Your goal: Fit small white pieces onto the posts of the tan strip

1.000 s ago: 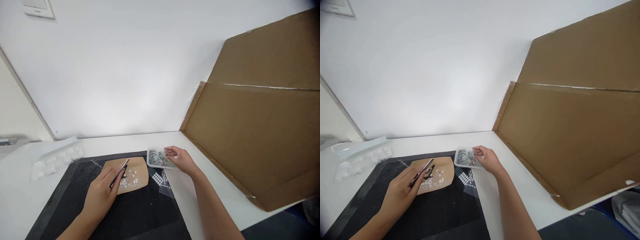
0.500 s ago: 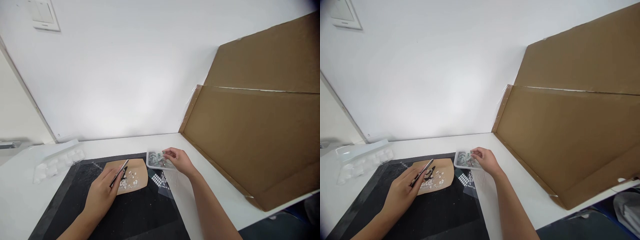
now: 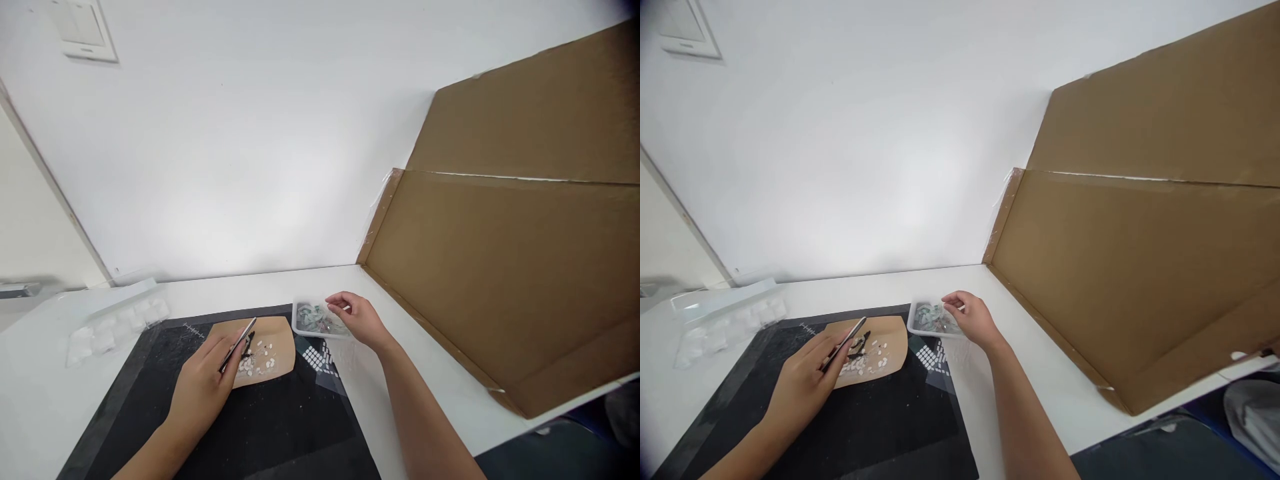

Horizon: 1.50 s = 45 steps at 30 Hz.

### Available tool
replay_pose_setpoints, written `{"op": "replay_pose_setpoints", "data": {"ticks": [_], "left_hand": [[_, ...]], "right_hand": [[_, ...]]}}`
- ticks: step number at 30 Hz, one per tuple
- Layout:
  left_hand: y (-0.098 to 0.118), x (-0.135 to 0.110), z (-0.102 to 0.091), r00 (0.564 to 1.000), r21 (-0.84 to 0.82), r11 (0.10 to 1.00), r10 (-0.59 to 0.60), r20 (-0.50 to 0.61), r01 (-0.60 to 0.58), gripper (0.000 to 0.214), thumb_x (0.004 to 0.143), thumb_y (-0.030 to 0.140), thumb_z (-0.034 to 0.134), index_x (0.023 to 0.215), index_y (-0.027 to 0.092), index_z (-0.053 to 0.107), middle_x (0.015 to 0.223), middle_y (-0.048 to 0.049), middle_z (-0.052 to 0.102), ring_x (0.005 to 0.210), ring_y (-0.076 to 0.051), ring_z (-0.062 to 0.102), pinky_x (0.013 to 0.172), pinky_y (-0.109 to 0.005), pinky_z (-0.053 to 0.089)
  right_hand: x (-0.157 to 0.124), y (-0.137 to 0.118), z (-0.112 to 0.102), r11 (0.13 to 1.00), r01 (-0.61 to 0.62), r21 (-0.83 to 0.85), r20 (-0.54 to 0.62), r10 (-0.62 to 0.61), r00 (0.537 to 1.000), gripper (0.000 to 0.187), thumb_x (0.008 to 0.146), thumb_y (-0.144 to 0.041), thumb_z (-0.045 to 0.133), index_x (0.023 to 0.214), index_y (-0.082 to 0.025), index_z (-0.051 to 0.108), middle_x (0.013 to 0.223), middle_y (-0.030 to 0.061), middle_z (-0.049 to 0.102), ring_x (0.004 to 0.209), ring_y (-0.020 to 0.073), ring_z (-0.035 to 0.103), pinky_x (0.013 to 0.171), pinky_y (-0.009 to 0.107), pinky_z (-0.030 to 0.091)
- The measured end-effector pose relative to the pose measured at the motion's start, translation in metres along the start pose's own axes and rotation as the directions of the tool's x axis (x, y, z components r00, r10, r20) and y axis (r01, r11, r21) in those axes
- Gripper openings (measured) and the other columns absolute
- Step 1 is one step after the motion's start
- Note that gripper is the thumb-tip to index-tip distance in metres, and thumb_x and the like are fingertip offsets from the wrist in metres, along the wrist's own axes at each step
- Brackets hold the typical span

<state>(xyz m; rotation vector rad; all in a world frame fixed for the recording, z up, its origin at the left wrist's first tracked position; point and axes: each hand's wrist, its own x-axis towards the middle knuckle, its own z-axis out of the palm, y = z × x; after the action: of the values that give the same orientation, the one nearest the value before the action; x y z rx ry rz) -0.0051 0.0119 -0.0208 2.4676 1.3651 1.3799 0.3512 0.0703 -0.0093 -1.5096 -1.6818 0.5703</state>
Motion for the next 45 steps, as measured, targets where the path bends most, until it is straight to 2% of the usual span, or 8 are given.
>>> {"op": "replay_pose_setpoints", "data": {"ticks": [16, 22, 27, 30, 32, 35, 39, 45], "left_hand": [[-0.001, -0.001, 0.000, 1.000, 0.011, 1.000, 0.014, -0.002, -0.014, 0.023, 0.107, 0.030, 0.057, 0.122, 0.021, 0.072, 0.110, -0.0056, 0.076, 0.100, -0.019, 0.073, 0.091, -0.028, 0.057], [0.005, 0.001, -0.002, 0.999, -0.022, 0.999, 0.023, -0.039, -0.024, 0.023, 0.106, 0.029, 0.058, 0.119, 0.020, 0.074, 0.105, -0.0072, 0.077, 0.094, -0.020, 0.074, 0.087, -0.029, 0.059], [0.009, 0.000, -0.002, 0.998, -0.100, 0.994, -0.040, -0.052, 0.035, 0.021, 0.104, 0.028, 0.061, 0.120, 0.021, 0.074, 0.104, -0.0060, 0.076, 0.085, -0.017, 0.074, 0.078, -0.026, 0.060], [0.012, -0.001, -0.002, 0.995, -0.175, 0.980, -0.094, -0.020, 0.089, 0.024, 0.104, 0.030, 0.061, 0.123, 0.023, 0.074, 0.105, -0.0057, 0.076, 0.079, -0.015, 0.073, 0.067, -0.024, 0.059], [0.016, -0.001, -0.003, 0.994, -0.214, 0.971, -0.103, 0.026, 0.106, 0.025, 0.104, 0.031, 0.060, 0.124, 0.024, 0.074, 0.101, -0.0052, 0.077, 0.076, -0.015, 0.072, 0.064, -0.023, 0.058], [0.024, -0.002, -0.004, 0.989, -0.258, 0.957, -0.115, 0.098, 0.136, 0.026, 0.105, 0.032, 0.059, 0.125, 0.025, 0.075, 0.092, -0.0040, 0.077, 0.076, -0.016, 0.072, 0.063, -0.023, 0.059], [0.035, -0.003, -0.005, 0.958, -0.371, 0.889, -0.201, 0.206, 0.267, 0.029, 0.105, 0.035, 0.059, 0.129, 0.028, 0.074, 0.092, -0.0029, 0.077, 0.073, -0.015, 0.073, 0.056, -0.021, 0.058], [0.045, -0.005, -0.008, 0.930, -0.507, 0.782, -0.269, 0.250, 0.362, 0.030, 0.104, 0.036, 0.060, 0.128, 0.027, 0.074, 0.093, -0.0026, 0.074, 0.065, -0.011, 0.071, 0.043, -0.016, 0.053]], "right_hand": [[0.002, -0.008, 0.004, 0.965, -0.032, 0.261, -0.058, 0.048, 0.997, 0.041, 0.082, -0.060, 0.077, 0.088, -0.020, 0.074, 0.078, 0.0037, 0.073, 0.069, 0.0178, 0.067, 0.064, 0.030, 0.054], [0.000, -0.021, 0.015, 0.880, 0.000, 0.475, -0.091, 0.049, 0.995, 0.047, 0.076, -0.065, 0.082, 0.083, -0.020, 0.070, 0.077, 0.0033, 0.072, 0.069, 0.0185, 0.070, 0.061, 0.030, 0.059], [-0.010, -0.041, 0.035, 0.769, -0.017, 0.639, -0.010, 0.031, 0.999, 0.038, 0.073, -0.053, 0.089, 0.086, -0.021, 0.071, 0.074, 0.0028, 0.075, 0.071, 0.0209, 0.075, 0.067, 0.034, 0.064], [-0.020, -0.060, 0.052, 0.697, -0.009, 0.717, 0.022, -0.009, 1.000, 0.032, 0.073, -0.046, 0.090, 0.081, -0.022, 0.071, 0.069, 0.0019, 0.074, 0.064, 0.0188, 0.073, 0.060, 0.031, 0.061], [-0.030, -0.075, 0.065, 0.695, 0.041, 0.718, 0.000, -0.059, 0.998, 0.029, 0.076, -0.045, 0.088, 0.080, -0.022, 0.071, 0.067, 0.0008, 0.072, 0.059, 0.0177, 0.070, 0.053, 0.029, 0.057], [-0.044, -0.091, 0.080, 0.730, 0.195, 0.655, -0.112, -0.161, 0.981, 0.024, 0.080, -0.041, 0.087, 0.088, -0.024, 0.072, 0.073, -0.0010, 0.070, 0.063, 0.0168, 0.070, 0.064, 0.033, 0.059], [-0.054, -0.096, 0.090, 0.783, 0.461, 0.417, -0.306, -0.357, 0.883, 0.014, 0.088, -0.033, 0.083, 0.097, -0.028, 0.074, 0.083, 0.0007, 0.072, 0.073, 0.0174, 0.067, 0.071, 0.034, 0.057], [-0.053, -0.094, 0.094, 0.761, 0.633, 0.142, -0.295, -0.578, 0.761, 0.010, 0.089, -0.025, 0.084, 0.092, -0.030, 0.076, 0.081, -0.0003, 0.077, 0.076, 0.0202, 0.071, 0.079, 0.040, 0.054]]}}
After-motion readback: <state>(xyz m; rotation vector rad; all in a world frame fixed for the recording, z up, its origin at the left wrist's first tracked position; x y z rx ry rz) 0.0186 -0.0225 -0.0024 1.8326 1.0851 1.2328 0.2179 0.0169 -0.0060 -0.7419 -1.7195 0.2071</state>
